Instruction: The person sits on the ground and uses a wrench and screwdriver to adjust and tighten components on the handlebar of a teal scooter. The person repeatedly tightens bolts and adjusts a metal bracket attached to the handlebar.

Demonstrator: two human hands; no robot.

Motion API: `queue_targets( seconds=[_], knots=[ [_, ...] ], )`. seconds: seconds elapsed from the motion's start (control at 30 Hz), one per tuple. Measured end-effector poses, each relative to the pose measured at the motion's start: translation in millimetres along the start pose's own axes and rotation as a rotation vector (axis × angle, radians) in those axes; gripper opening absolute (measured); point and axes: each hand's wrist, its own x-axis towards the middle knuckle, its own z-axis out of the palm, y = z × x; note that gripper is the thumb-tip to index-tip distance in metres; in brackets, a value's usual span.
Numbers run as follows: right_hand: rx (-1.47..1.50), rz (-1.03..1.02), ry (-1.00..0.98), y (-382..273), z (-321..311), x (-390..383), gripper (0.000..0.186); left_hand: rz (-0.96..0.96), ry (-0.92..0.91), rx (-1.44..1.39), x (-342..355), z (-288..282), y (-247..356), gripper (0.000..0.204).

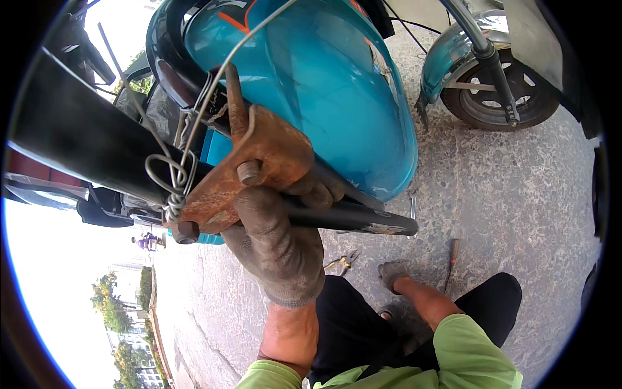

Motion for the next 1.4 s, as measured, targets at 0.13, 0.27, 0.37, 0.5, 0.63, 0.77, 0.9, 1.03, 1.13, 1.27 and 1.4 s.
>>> queue_targets(
  seconds=[0.13,0.27,0.37,0.5,0.63,0.77,0.9,1.03,1.13,1.27,1.4],
  knots=[
    [0.335,0.208,0.171,10,-73,-23,0.034,0.064,0.067,0.116,-1,8,5,0.046],
    [0.521,0.273,0.364,15,-177,-72,0.034,-0.075,0.177,0.093,-2,10,10,0.046],
    [0.803,0.252,0.559,-8,-257,-139,0.029,-0.059,0.199,0.050,-1,11,9,0.042],
    [1.133,0.007,0.841,-81,-354,-218,0.020,-0.101,0.200,-0.004,-1,8,7,0.065],
    [0.916,-0.233,1.173,-162,-416,-254,0.024,-0.160,0.169,-0.010,-2,5,7,0.067],
    [0.729,-0.392,1.346,-213,-446,-251,0.026,-0.113,0.173,0.016,0,5,6,0.052],
    [0.571,-0.348,1.408,-235,-457,-244,0.028,-0.117,0.182,0.033,1,5,5,0.044],
    [0.564,-0.262,1.357,-243,-459,-239,0.031,-0.138,0.140,0.092,2,2,6,0.041],
    [0.564,-0.294,1.390,-244,-457,-234,0.031,-0.100,0.142,0.014,3,1,4,0.040],
    [0.651,-0.315,1.381,-242,-456,-230,0.030,-0.031,0.137,0.015,5,0,0,0.038],
    [0.633,-0.288,1.383,-245,-457,-231,0.029,-0.032,0.106,0.071,4,-2,3,0.034]
  ],
)
